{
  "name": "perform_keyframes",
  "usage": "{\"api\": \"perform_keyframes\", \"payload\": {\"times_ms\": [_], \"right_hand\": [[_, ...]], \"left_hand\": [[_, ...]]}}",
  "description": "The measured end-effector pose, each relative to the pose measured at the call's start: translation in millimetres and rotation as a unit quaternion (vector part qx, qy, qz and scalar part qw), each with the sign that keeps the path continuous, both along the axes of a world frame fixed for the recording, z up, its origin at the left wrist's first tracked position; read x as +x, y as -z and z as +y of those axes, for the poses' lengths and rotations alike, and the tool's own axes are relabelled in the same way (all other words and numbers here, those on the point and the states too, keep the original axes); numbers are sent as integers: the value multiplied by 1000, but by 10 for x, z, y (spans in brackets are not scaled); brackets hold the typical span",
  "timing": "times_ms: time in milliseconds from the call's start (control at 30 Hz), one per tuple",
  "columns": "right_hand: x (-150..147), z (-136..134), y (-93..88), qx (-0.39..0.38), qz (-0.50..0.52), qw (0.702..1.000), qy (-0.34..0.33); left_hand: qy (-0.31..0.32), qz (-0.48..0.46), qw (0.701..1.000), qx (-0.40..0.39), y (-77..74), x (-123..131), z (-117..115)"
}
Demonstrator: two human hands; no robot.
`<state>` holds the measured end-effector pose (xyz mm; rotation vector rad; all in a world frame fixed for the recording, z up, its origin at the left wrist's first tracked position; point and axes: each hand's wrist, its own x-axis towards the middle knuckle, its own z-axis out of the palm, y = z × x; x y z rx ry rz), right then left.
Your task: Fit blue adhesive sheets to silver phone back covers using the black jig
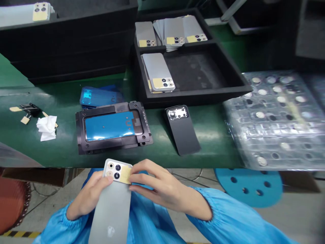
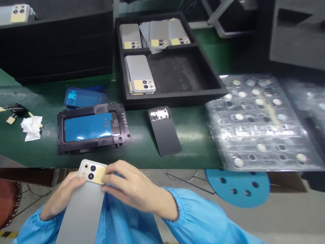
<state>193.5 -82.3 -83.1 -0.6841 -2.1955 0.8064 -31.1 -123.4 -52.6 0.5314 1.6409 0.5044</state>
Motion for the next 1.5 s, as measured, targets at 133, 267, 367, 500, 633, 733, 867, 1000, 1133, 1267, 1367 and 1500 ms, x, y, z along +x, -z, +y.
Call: {"api": "perform_keyframes", "payload": {"times_ms": [133,267,367,500,633,733,867,1000,1133,1267,1367,1500], "right_hand": [[-30,-28,5,44,-22,999,9],[-78,-86,24,22,-7,999,46],[-128,-148,42,-22,8,997,78],[-207,-219,57,-49,29,991,123],[-284,-258,73,-73,53,983,159],[-336,-279,102,-90,71,975,189],[-371,-284,142,-91,72,973,201],[-303,-234,140,-63,69,980,177],[-168,-152,114,-27,41,994,95],[-114,-116,120,-7,55,997,56],[-124,-118,119,-3,54,996,70],[-143,-132,85,-36,38,996,74]], "left_hand": [[69,-53,996,13,20,8,21],[197,-116,972,48,27,-11,85],[225,-98,967,72,24,-30,115],[229,-102,966,62,26,-45,116],[208,-117,970,53,47,-56,108],[216,-125,967,57,57,-60,121],[225,-122,965,58,57,-50,145],[209,-123,969,51,97,-66,125],[193,-156,968,36,131,-96,79],[191,-171,966,26,86,-79,77],[201,-154,967,38,56,-60,84],[244,-120,960,65,61,-52,73]]}}
